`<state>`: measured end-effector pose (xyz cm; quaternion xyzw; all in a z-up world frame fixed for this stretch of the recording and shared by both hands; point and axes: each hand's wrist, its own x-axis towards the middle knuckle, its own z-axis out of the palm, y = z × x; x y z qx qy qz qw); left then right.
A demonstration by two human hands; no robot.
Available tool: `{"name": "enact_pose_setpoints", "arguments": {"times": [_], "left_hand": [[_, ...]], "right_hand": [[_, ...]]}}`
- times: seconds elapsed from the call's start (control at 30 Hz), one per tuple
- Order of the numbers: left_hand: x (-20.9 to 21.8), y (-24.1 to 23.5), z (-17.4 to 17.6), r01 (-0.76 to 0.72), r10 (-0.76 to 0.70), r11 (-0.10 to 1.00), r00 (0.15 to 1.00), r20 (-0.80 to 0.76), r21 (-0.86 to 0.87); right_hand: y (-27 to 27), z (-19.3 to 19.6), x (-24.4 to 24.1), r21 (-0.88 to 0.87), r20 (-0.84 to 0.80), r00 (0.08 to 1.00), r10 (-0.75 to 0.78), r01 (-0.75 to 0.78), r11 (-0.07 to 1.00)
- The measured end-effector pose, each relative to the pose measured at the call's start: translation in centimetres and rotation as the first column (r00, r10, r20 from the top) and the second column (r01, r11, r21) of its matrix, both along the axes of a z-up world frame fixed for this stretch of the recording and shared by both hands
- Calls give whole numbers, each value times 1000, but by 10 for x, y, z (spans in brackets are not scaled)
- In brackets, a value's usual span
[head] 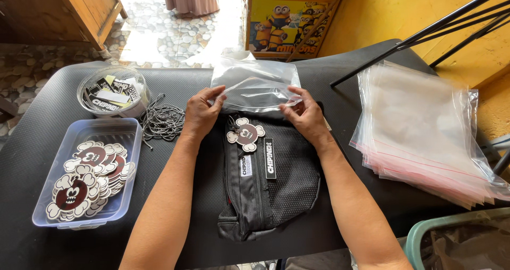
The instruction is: The person attaches a decorative charm to a small black bag, then uses a brush to clean the bag's surface. Finally, the person places the bag into a clear plastic zip-lock bag and seals it.
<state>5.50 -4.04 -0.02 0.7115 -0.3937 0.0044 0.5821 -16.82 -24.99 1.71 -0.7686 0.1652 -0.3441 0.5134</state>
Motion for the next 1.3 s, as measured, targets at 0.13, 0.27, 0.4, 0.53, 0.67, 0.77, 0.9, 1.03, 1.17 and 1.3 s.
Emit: {"name": "enact_pose_setpoints", "arguments": {"times": [0.13, 0.27, 0.4, 0.53, 0.67, 0.77, 0.9, 1.03, 1.17, 1.3], "left_hand": [[8, -6, -10, -6, 6, 1000, 1000, -15, 1], [8, -11, -9, 18, -18, 1000, 1000, 1, -11], [15, -13, -16, -49, 50, 998, 999, -15, 45], [10, -4, -5, -112, 113, 987, 994, 3, 117], [14, -5, -6, -266, 234, 924, 961, 147, 274], [18, -6, -11, -300, 251, 896, 950, 183, 328], [15, -3, -7, -284, 225, 873, 956, 189, 396], [17, 0, -5, -280, 216, 866, 957, 196, 415], [12, 1, -2, -285, 214, 852, 955, 205, 438], [10, 6, -6, -280, 216, 842, 958, 189, 460]], "right_hand": [[-2, 7, 2, -72, -39, 996, -77, 74, 995], [-7, 2, 7, -148, -43, 994, -104, 97, 984], [-12, -2, 9, -239, -139, 981, -137, 101, 966], [-13, -7, 12, -330, -188, 962, -200, 130, 935], [-12, -7, 12, -326, -244, 928, -281, 194, 925], [-15, -8, 13, -317, -257, 922, -290, 203, 926], [-19, -12, 13, -296, -279, 913, -297, 213, 931], [-21, -14, 12, -286, -303, 903, -304, 218, 933], [-15, -7, 9, -289, -340, 889, -308, 214, 933], [-19, -13, 9, -296, -379, 869, -317, 211, 932]]}}
